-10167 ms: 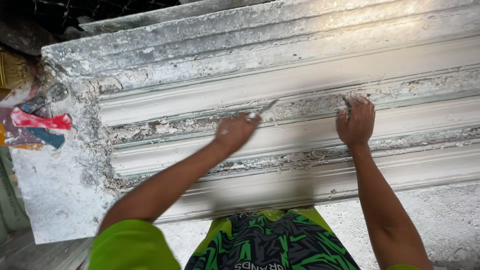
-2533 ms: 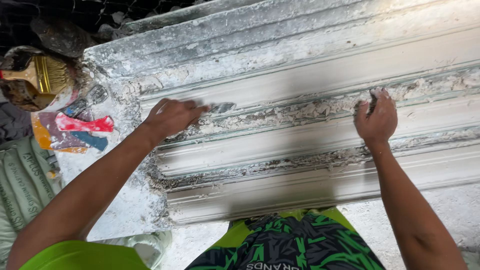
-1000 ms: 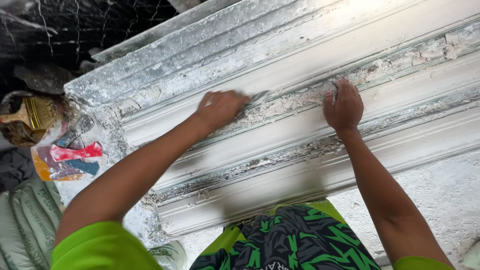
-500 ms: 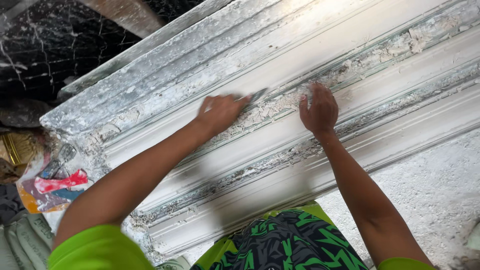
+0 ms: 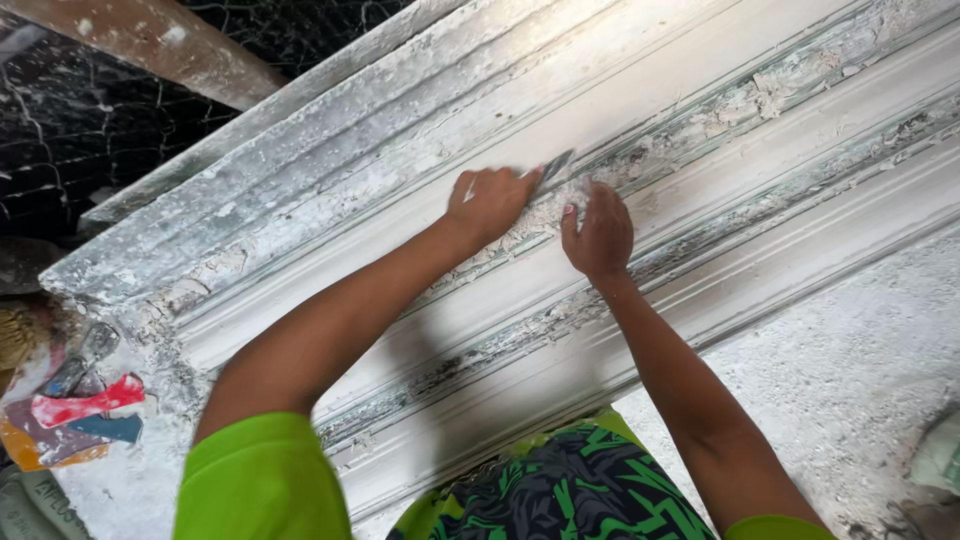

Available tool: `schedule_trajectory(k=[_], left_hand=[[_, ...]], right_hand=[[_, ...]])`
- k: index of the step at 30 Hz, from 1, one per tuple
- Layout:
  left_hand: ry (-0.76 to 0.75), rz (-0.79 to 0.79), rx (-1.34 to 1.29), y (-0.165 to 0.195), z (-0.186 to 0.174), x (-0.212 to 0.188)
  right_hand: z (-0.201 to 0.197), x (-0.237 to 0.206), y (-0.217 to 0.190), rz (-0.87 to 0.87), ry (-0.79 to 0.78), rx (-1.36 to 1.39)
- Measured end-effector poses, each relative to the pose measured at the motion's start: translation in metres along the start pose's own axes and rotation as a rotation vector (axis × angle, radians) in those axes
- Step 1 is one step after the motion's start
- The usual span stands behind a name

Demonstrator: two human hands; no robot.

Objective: The person uses a small scraper to remove dried plaster residue from the grooves of decorative cornice mouldings laid on a work surface, working along the profiles section by section and brushing debris aside by hand.

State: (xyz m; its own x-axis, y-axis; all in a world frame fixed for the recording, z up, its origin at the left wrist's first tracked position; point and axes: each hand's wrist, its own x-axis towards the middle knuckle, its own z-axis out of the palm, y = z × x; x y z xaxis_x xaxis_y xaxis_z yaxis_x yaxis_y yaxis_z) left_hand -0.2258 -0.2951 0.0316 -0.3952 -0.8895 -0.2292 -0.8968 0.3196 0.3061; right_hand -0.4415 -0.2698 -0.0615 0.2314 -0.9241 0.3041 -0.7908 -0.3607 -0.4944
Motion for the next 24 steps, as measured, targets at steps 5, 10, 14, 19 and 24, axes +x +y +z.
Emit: schedule_trajectory(k=[5, 10, 14, 19, 24], left_hand=[[-0.281, -0.14, 0.113, -0.036, -0.037, -0.096], [-0.345, -0.24, 0.058, -0.011, -0.05, -0.056], [-0.089, -0.116, 0.05, 0.057, -0.026, 0.091], [-0.149, -0.115, 0.093, 0.061, -0.02, 0.103], [-0.419, -0.315, 0.314, 0.053, -0.068, 0.034]], right_hand=[[0.007, 0.001, 0.002, -0.03, -0.059, -0.045], [0.009, 0.004, 0.004, -0.03, -0.106, -0.09], [0.0, 0.003, 0.002, -0.037, -0.102, 0.012], [-0.019, 0.004, 0.036, -0.128, -0.115, 0.289], [-0.089, 0.085, 0.212, -0.199, 0.088, 0.332]])
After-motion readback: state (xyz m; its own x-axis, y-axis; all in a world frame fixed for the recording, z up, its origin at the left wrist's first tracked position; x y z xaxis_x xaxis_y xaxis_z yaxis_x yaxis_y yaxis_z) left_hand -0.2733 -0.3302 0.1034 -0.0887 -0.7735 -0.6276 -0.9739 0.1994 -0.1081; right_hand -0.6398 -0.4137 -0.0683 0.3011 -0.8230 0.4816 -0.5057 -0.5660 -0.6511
